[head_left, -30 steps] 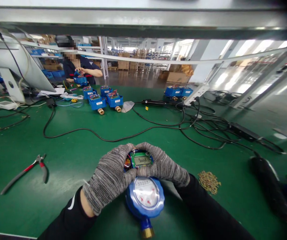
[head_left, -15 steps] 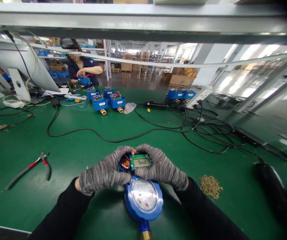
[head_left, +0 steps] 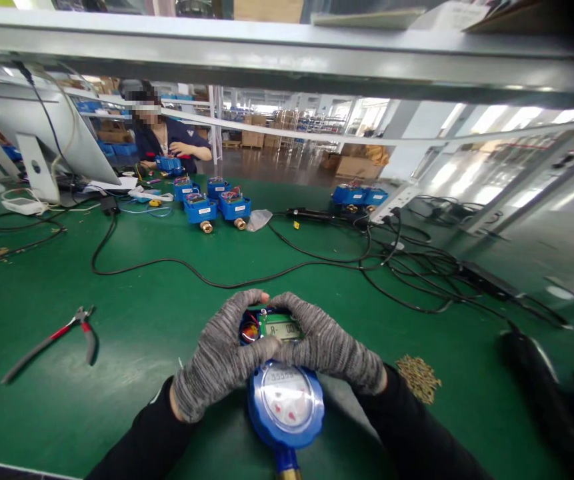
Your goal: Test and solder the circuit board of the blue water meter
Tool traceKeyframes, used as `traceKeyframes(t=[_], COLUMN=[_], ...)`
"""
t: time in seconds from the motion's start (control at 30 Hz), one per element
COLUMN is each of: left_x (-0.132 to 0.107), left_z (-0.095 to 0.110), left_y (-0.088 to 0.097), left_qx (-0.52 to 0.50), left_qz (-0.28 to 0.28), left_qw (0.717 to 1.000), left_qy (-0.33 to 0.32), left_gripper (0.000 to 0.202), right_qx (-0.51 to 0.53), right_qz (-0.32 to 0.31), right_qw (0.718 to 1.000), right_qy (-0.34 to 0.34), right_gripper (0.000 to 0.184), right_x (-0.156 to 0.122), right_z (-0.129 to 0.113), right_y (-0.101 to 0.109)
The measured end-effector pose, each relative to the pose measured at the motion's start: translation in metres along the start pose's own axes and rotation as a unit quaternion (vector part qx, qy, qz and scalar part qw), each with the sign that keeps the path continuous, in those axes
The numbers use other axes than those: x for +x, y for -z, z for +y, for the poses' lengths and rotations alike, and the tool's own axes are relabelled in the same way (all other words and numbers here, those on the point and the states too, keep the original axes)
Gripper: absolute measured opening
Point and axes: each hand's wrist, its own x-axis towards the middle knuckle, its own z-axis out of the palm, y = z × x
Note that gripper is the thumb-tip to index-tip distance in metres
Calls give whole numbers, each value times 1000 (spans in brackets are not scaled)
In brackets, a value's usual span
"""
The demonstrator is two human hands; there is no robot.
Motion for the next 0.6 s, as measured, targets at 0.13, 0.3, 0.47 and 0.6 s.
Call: traceKeyframes(t=[0.13,0.3,0.47,0.6], left_x=[-4,-5,-7,-7], left_z=[2,4,-4,-7], left_y=[-17,-14,-6,-5], left_qx=[188,255,266,266], left_qz=[107,30,-11,-17], left_qw=[950,925,920,920], left_qy=[-227,-281,-288,-289], left_gripper=[29,31,35,36], right_qx=[-9,15,70,20], right_qz=[29,42,129,222], right_qw=[1000,999,989,973], right_qy=[-6,-27,10,55], right_gripper=[65,90,83,44], right_x=[-1,-12,-58,-84], right_z=[3,13,31,28], right_y=[-3,-1,2,-8])
